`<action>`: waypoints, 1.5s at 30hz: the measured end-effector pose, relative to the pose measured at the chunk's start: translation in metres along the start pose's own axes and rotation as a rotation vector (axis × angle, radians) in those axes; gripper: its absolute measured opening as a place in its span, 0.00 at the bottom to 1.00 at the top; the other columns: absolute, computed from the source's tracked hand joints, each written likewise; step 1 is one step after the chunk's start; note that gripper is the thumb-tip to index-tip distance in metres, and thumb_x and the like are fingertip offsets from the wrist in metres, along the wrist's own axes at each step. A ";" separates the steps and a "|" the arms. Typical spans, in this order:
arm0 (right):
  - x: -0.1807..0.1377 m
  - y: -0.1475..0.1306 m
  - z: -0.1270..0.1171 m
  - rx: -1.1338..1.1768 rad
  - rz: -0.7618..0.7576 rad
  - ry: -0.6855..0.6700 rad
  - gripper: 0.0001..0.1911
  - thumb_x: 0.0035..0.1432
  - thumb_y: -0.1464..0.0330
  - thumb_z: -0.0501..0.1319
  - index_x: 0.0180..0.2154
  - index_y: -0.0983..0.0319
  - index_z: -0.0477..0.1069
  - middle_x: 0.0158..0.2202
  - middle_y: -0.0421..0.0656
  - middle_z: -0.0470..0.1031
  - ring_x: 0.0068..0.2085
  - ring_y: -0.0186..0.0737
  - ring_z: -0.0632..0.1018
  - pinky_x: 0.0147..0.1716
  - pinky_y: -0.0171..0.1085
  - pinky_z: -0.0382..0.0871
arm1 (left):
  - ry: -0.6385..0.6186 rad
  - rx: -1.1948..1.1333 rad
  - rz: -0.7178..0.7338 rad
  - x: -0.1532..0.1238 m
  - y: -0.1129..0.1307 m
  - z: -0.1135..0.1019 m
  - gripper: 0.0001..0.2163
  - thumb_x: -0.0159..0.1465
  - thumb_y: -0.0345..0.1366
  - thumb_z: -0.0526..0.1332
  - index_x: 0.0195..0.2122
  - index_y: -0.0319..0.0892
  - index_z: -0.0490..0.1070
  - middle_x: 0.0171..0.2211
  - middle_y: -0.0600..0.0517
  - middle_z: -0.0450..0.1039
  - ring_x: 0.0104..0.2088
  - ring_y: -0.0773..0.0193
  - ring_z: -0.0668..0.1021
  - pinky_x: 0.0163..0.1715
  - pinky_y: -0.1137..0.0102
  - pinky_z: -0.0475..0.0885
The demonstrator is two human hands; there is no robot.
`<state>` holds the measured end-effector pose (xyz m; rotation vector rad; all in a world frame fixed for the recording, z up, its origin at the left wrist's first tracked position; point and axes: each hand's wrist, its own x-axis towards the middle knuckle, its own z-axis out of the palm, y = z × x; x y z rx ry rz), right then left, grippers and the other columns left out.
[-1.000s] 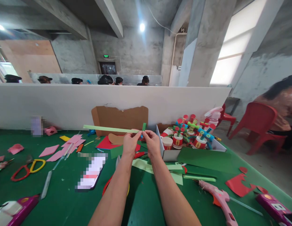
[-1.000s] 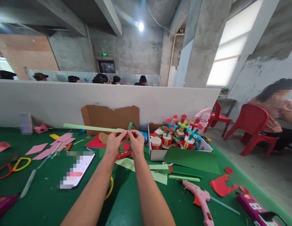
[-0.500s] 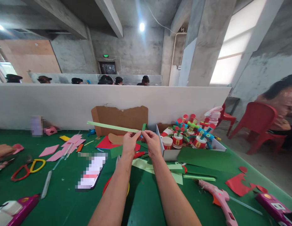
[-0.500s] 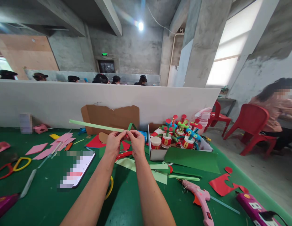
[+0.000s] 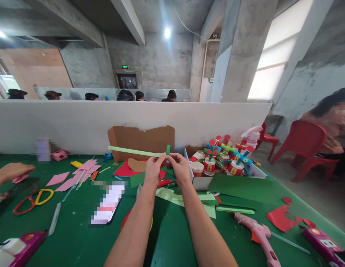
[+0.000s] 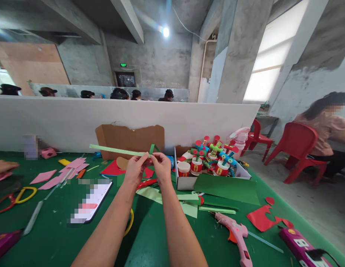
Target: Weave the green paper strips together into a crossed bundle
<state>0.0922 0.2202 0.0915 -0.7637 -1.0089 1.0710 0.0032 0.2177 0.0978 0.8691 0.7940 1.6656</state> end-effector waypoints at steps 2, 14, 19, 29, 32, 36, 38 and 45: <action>0.000 0.000 0.001 -0.036 -0.034 -0.013 0.13 0.41 0.60 0.68 0.27 0.61 0.72 0.24 0.38 0.74 0.26 0.34 0.74 0.30 0.35 0.71 | -0.020 0.024 0.020 0.000 -0.001 0.000 0.17 0.41 0.43 0.72 0.25 0.38 0.71 0.21 0.54 0.72 0.24 0.68 0.73 0.29 0.70 0.71; -0.002 0.005 0.006 -0.007 -0.020 0.057 0.13 0.43 0.59 0.67 0.27 0.60 0.70 0.22 0.37 0.72 0.26 0.34 0.73 0.29 0.35 0.71 | -0.013 -0.016 0.035 0.002 -0.006 0.002 0.18 0.44 0.49 0.70 0.21 0.38 0.70 0.20 0.53 0.71 0.22 0.68 0.72 0.28 0.71 0.69; -0.001 0.002 0.004 0.071 0.018 0.032 0.14 0.40 0.60 0.69 0.27 0.61 0.71 0.22 0.37 0.72 0.25 0.33 0.73 0.29 0.35 0.71 | -0.004 -0.006 0.028 0.001 -0.004 0.002 0.17 0.39 0.44 0.74 0.20 0.39 0.70 0.20 0.53 0.73 0.23 0.67 0.74 0.30 0.70 0.70; -0.003 0.001 0.006 0.074 0.048 0.066 0.13 0.41 0.59 0.68 0.26 0.62 0.73 0.21 0.35 0.70 0.22 0.29 0.69 0.26 0.32 0.67 | 0.057 0.139 0.084 0.004 -0.005 -0.005 0.17 0.41 0.46 0.72 0.20 0.38 0.71 0.17 0.54 0.70 0.21 0.68 0.71 0.26 0.72 0.66; -0.001 -0.002 0.002 0.066 0.072 0.068 0.15 0.40 0.58 0.69 0.26 0.62 0.74 0.22 0.36 0.71 0.22 0.28 0.68 0.26 0.32 0.66 | 0.080 0.264 0.110 0.005 -0.003 -0.007 0.17 0.42 0.47 0.71 0.18 0.38 0.69 0.16 0.54 0.68 0.20 0.70 0.68 0.24 0.72 0.63; 0.000 -0.005 -0.002 0.066 0.125 0.018 0.16 0.38 0.59 0.71 0.26 0.63 0.74 0.22 0.36 0.72 0.22 0.29 0.69 0.26 0.32 0.66 | 0.044 0.394 0.118 0.005 0.000 -0.009 0.18 0.43 0.47 0.70 0.17 0.39 0.68 0.16 0.55 0.67 0.20 0.70 0.67 0.22 0.73 0.61; 0.000 -0.004 -0.002 0.065 0.132 0.003 0.16 0.35 0.60 0.72 0.25 0.63 0.73 0.21 0.35 0.71 0.22 0.29 0.69 0.26 0.32 0.66 | 0.016 0.391 0.116 0.005 -0.001 -0.008 0.18 0.44 0.48 0.70 0.17 0.39 0.68 0.16 0.55 0.67 0.21 0.70 0.67 0.23 0.73 0.62; -0.001 -0.001 0.006 0.230 0.105 0.110 0.18 0.33 0.61 0.73 0.24 0.61 0.70 0.21 0.34 0.71 0.22 0.30 0.70 0.26 0.33 0.68 | -0.096 0.110 0.036 0.001 -0.005 -0.001 0.17 0.44 0.44 0.71 0.26 0.39 0.69 0.23 0.55 0.71 0.26 0.68 0.73 0.32 0.71 0.69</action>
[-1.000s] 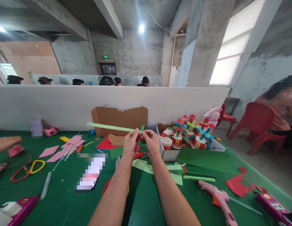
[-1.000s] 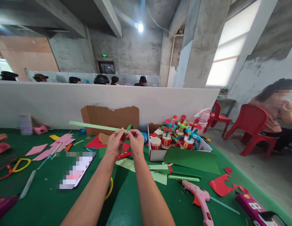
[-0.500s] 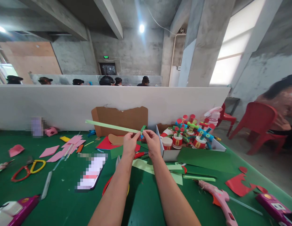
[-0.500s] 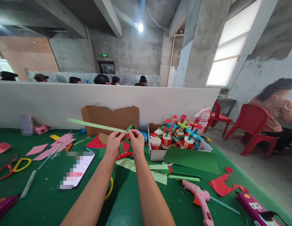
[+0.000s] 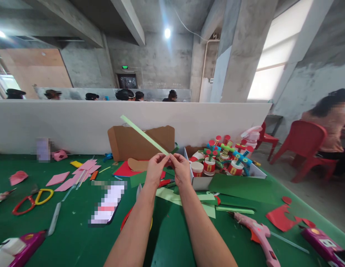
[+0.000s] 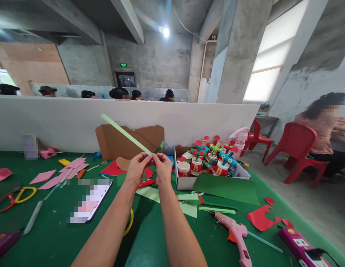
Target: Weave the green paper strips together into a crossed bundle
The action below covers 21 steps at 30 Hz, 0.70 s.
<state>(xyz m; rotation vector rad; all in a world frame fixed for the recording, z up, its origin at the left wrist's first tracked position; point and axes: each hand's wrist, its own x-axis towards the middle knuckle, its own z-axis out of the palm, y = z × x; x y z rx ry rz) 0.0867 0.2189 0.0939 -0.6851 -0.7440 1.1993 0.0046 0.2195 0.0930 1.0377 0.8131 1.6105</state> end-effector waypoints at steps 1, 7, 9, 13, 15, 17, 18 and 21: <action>0.000 0.000 0.000 0.004 0.009 -0.003 0.17 0.33 0.61 0.73 0.24 0.62 0.70 0.21 0.34 0.70 0.22 0.29 0.69 0.26 0.33 0.67 | 0.009 -0.007 0.007 0.000 0.000 0.000 0.16 0.43 0.43 0.71 0.26 0.39 0.69 0.23 0.56 0.70 0.26 0.69 0.73 0.32 0.72 0.69; 0.001 -0.002 -0.003 -0.037 0.039 -0.020 0.17 0.33 0.60 0.73 0.23 0.62 0.70 0.19 0.32 0.66 0.20 0.27 0.65 0.23 0.31 0.62 | -0.005 0.122 0.049 0.000 0.006 -0.005 0.15 0.44 0.43 0.70 0.21 0.39 0.67 0.18 0.57 0.65 0.22 0.72 0.68 0.25 0.75 0.64; 0.001 -0.001 -0.002 -0.027 0.032 -0.006 0.18 0.32 0.61 0.73 0.22 0.62 0.69 0.19 0.32 0.67 0.21 0.27 0.65 0.23 0.31 0.61 | -0.018 0.165 0.060 0.000 0.007 -0.005 0.15 0.46 0.44 0.69 0.20 0.40 0.66 0.18 0.57 0.65 0.21 0.72 0.67 0.24 0.75 0.63; 0.000 -0.001 0.000 0.029 0.037 -0.007 0.17 0.33 0.61 0.73 0.21 0.62 0.69 0.18 0.32 0.66 0.21 0.27 0.65 0.22 0.30 0.62 | -0.034 0.229 0.076 0.000 0.008 -0.006 0.16 0.47 0.46 0.68 0.20 0.40 0.64 0.18 0.57 0.66 0.22 0.70 0.69 0.24 0.74 0.64; 0.001 -0.004 -0.001 0.041 0.044 0.010 0.16 0.33 0.61 0.73 0.22 0.62 0.70 0.17 0.32 0.65 0.20 0.27 0.65 0.22 0.30 0.61 | -0.070 0.275 0.069 0.000 0.011 -0.009 0.15 0.47 0.46 0.67 0.21 0.40 0.66 0.19 0.56 0.68 0.23 0.68 0.71 0.25 0.73 0.65; 0.004 -0.009 -0.006 0.053 0.031 0.054 0.16 0.32 0.61 0.74 0.22 0.62 0.72 0.16 0.32 0.64 0.20 0.26 0.64 0.21 0.29 0.61 | -0.129 0.345 0.039 0.000 0.014 -0.016 0.15 0.46 0.46 0.68 0.21 0.41 0.67 0.19 0.55 0.69 0.23 0.67 0.72 0.26 0.72 0.67; 0.006 -0.012 -0.009 0.063 0.020 0.079 0.17 0.31 0.61 0.74 0.22 0.62 0.72 0.16 0.32 0.64 0.20 0.26 0.64 0.20 0.29 0.60 | -0.161 0.385 0.023 0.001 0.015 -0.020 0.14 0.47 0.45 0.68 0.21 0.41 0.67 0.19 0.54 0.70 0.23 0.66 0.72 0.27 0.71 0.67; 0.012 -0.022 -0.021 0.097 -0.007 0.137 0.17 0.30 0.62 0.75 0.22 0.62 0.73 0.16 0.32 0.64 0.19 0.26 0.65 0.19 0.28 0.61 | -0.199 0.475 -0.028 0.002 0.019 -0.032 0.14 0.48 0.46 0.67 0.23 0.41 0.69 0.21 0.53 0.73 0.25 0.64 0.75 0.28 0.70 0.68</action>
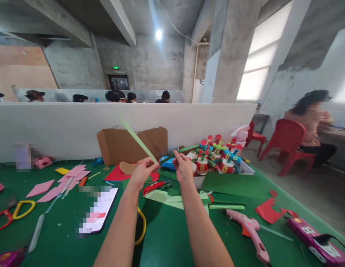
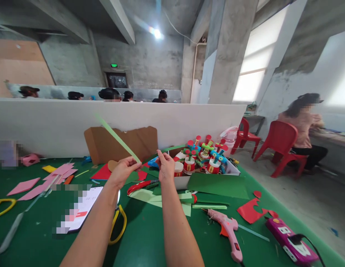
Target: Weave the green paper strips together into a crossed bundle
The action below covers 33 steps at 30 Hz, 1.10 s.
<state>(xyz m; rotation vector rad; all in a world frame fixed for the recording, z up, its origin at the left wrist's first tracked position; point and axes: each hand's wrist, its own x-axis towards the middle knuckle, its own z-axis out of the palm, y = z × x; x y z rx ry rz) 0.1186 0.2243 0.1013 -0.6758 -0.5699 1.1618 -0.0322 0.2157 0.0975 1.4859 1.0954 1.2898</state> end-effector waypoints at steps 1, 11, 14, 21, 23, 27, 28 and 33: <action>0.002 -0.004 -0.003 0.009 -0.009 0.013 0.17 0.30 0.62 0.75 0.22 0.63 0.73 0.16 0.32 0.65 0.20 0.26 0.65 0.19 0.28 0.61 | -0.013 0.017 -0.016 0.000 -0.001 -0.004 0.14 0.48 0.46 0.67 0.24 0.41 0.70 0.22 0.52 0.74 0.26 0.64 0.75 0.29 0.70 0.69; 0.016 -0.026 -0.026 0.006 -0.163 0.095 0.19 0.30 0.60 0.76 0.23 0.62 0.73 0.25 0.38 0.75 0.20 0.25 0.67 0.19 0.29 0.65 | 0.011 0.028 -0.055 -0.002 0.002 -0.029 0.18 0.44 0.49 0.69 0.22 0.41 0.68 0.19 0.54 0.70 0.22 0.67 0.72 0.26 0.72 0.68; 0.017 -0.031 -0.029 -0.015 -0.211 0.105 0.20 0.29 0.58 0.75 0.22 0.62 0.73 0.26 0.39 0.76 0.20 0.26 0.66 0.19 0.30 0.65 | 0.081 0.005 -0.053 0.001 -0.005 -0.036 0.19 0.41 0.49 0.71 0.21 0.41 0.67 0.18 0.55 0.69 0.21 0.68 0.71 0.24 0.73 0.67; 0.008 -0.039 -0.021 -0.106 -0.290 -0.017 0.22 0.41 0.53 0.70 0.36 0.61 0.76 0.32 0.41 0.78 0.25 0.28 0.71 0.27 0.33 0.69 | 0.165 -0.165 -0.027 0.001 -0.004 -0.037 0.18 0.41 0.47 0.72 0.23 0.40 0.68 0.21 0.54 0.71 0.21 0.70 0.71 0.24 0.73 0.68; 0.003 -0.038 -0.016 -0.159 -0.232 -0.112 0.22 0.41 0.55 0.70 0.38 0.60 0.77 0.33 0.41 0.78 0.26 0.28 0.71 0.29 0.33 0.69 | 0.144 -0.213 -0.041 0.000 0.002 -0.032 0.19 0.41 0.47 0.72 0.24 0.40 0.68 0.22 0.54 0.72 0.22 0.70 0.72 0.24 0.74 0.68; -0.010 -0.028 -0.003 -0.359 -0.141 -0.277 0.16 0.41 0.59 0.71 0.33 0.60 0.78 0.26 0.38 0.75 0.25 0.30 0.71 0.28 0.32 0.68 | 0.093 -0.231 -0.036 -0.001 0.007 -0.020 0.18 0.41 0.45 0.72 0.23 0.40 0.68 0.20 0.55 0.70 0.22 0.70 0.71 0.25 0.74 0.67; -0.013 -0.025 0.000 -0.405 -0.129 -0.310 0.15 0.41 0.60 0.70 0.33 0.61 0.78 0.24 0.37 0.74 0.25 0.30 0.71 0.28 0.32 0.67 | 0.077 -0.224 -0.024 0.000 0.006 -0.018 0.17 0.42 0.45 0.72 0.23 0.40 0.69 0.20 0.55 0.69 0.22 0.70 0.71 0.25 0.74 0.67; -0.020 -0.007 0.011 -0.527 -0.137 -0.387 0.12 0.43 0.63 0.68 0.33 0.61 0.79 0.24 0.39 0.76 0.26 0.33 0.73 0.28 0.32 0.68 | 0.037 -0.207 0.015 0.000 0.003 -0.005 0.15 0.43 0.43 0.72 0.24 0.39 0.71 0.19 0.56 0.68 0.22 0.70 0.70 0.24 0.74 0.65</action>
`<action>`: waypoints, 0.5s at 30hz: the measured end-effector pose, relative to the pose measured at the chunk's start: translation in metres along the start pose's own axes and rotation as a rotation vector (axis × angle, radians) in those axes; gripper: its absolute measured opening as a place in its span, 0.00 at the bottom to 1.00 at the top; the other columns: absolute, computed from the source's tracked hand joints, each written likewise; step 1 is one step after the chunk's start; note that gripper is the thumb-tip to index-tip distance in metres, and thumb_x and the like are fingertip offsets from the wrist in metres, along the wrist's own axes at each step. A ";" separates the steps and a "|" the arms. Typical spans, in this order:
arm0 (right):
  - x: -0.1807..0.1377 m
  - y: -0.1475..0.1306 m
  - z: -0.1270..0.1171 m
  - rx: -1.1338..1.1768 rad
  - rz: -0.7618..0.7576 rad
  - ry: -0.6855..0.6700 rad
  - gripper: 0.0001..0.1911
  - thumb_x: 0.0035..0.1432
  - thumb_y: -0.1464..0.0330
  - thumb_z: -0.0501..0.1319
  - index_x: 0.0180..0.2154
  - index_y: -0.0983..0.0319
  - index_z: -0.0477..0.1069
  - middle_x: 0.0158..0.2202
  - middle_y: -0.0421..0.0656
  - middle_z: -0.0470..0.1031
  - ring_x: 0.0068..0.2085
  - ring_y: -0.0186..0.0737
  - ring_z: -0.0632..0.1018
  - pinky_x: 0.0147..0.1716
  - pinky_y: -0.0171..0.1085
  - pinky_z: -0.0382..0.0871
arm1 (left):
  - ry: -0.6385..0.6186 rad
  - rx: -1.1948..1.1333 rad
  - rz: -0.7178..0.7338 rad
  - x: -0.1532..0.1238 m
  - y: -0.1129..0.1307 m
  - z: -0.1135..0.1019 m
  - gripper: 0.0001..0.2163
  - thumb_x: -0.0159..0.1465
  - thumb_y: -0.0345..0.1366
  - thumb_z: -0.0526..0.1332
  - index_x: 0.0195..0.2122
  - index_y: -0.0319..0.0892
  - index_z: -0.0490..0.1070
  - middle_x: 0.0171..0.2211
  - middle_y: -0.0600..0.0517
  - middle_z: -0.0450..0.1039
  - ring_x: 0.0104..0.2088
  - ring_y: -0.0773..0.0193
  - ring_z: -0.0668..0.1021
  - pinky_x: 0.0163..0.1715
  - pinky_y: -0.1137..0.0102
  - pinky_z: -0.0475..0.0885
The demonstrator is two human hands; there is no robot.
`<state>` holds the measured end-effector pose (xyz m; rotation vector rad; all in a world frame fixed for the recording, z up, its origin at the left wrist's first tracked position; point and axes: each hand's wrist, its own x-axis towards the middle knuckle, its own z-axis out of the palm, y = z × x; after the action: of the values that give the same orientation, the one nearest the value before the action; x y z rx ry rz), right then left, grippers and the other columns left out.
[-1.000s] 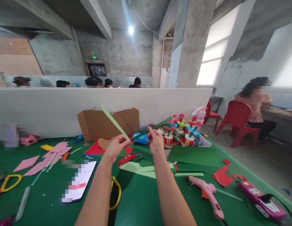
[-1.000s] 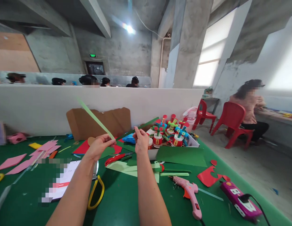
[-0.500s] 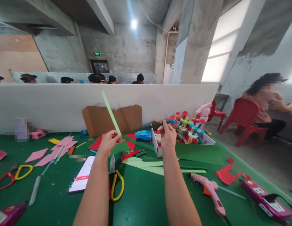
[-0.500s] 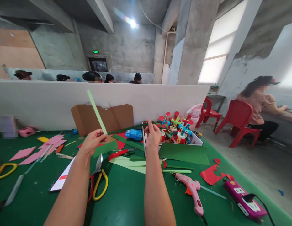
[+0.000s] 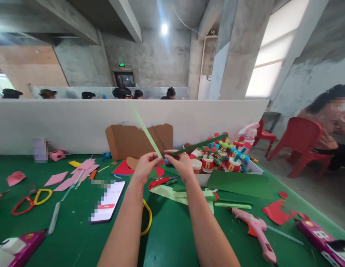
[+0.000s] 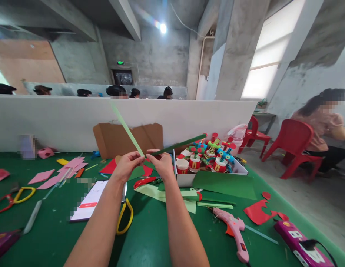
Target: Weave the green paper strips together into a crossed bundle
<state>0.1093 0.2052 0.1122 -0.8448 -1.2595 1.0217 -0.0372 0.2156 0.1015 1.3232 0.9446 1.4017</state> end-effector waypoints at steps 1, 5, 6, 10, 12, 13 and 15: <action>0.000 0.002 0.002 -0.020 -0.019 -0.003 0.11 0.43 0.64 0.68 0.32 0.60 0.79 0.25 0.39 0.77 0.27 0.34 0.74 0.28 0.33 0.68 | 0.001 -0.001 0.002 0.000 0.000 0.002 0.15 0.43 0.43 0.72 0.23 0.39 0.71 0.19 0.55 0.69 0.22 0.70 0.70 0.25 0.74 0.65; 0.002 0.009 0.005 -0.096 -0.051 0.013 0.08 0.43 0.64 0.67 0.29 0.60 0.79 0.25 0.41 0.78 0.28 0.39 0.76 0.27 0.35 0.70 | 0.031 -0.037 -0.005 0.001 0.001 0.008 0.15 0.42 0.44 0.72 0.22 0.39 0.73 0.20 0.54 0.70 0.22 0.69 0.71 0.26 0.73 0.67; 0.003 0.009 0.004 -0.114 -0.049 0.025 0.08 0.43 0.64 0.67 0.29 0.60 0.79 0.24 0.41 0.78 0.27 0.39 0.76 0.27 0.35 0.70 | 0.037 -0.041 -0.005 0.002 0.001 0.008 0.15 0.42 0.44 0.72 0.22 0.39 0.73 0.20 0.53 0.71 0.22 0.69 0.71 0.26 0.73 0.67; 0.003 0.010 0.003 -0.136 -0.039 0.063 0.06 0.43 0.64 0.67 0.26 0.60 0.79 0.20 0.41 0.76 0.25 0.39 0.75 0.26 0.35 0.70 | 0.061 0.006 0.007 0.002 0.000 0.008 0.15 0.43 0.44 0.72 0.22 0.39 0.73 0.19 0.53 0.71 0.22 0.69 0.71 0.25 0.73 0.67; 0.004 0.011 0.002 -0.117 -0.024 0.066 0.06 0.43 0.64 0.67 0.25 0.60 0.78 0.19 0.41 0.76 0.24 0.39 0.75 0.25 0.35 0.69 | 0.055 0.010 0.009 0.002 -0.001 0.008 0.15 0.44 0.45 0.71 0.23 0.39 0.73 0.20 0.53 0.72 0.23 0.68 0.72 0.25 0.73 0.68; 0.004 0.011 0.002 -0.102 -0.014 0.069 0.07 0.43 0.64 0.67 0.25 0.61 0.78 0.19 0.41 0.76 0.24 0.39 0.75 0.25 0.35 0.69 | 0.044 -0.005 0.006 0.001 -0.001 0.008 0.15 0.44 0.45 0.71 0.24 0.39 0.73 0.21 0.52 0.72 0.23 0.68 0.72 0.26 0.73 0.68; 0.004 0.012 0.002 -0.069 0.002 0.078 0.08 0.43 0.64 0.66 0.25 0.62 0.78 0.20 0.41 0.77 0.23 0.38 0.76 0.25 0.34 0.69 | 0.019 -0.055 -0.008 0.001 -0.001 0.009 0.16 0.44 0.45 0.72 0.26 0.39 0.73 0.22 0.53 0.73 0.24 0.68 0.74 0.27 0.72 0.70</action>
<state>0.1054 0.2130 0.1030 -0.9305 -1.2331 0.9428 -0.0279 0.2155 0.1022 1.2660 0.9164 1.4270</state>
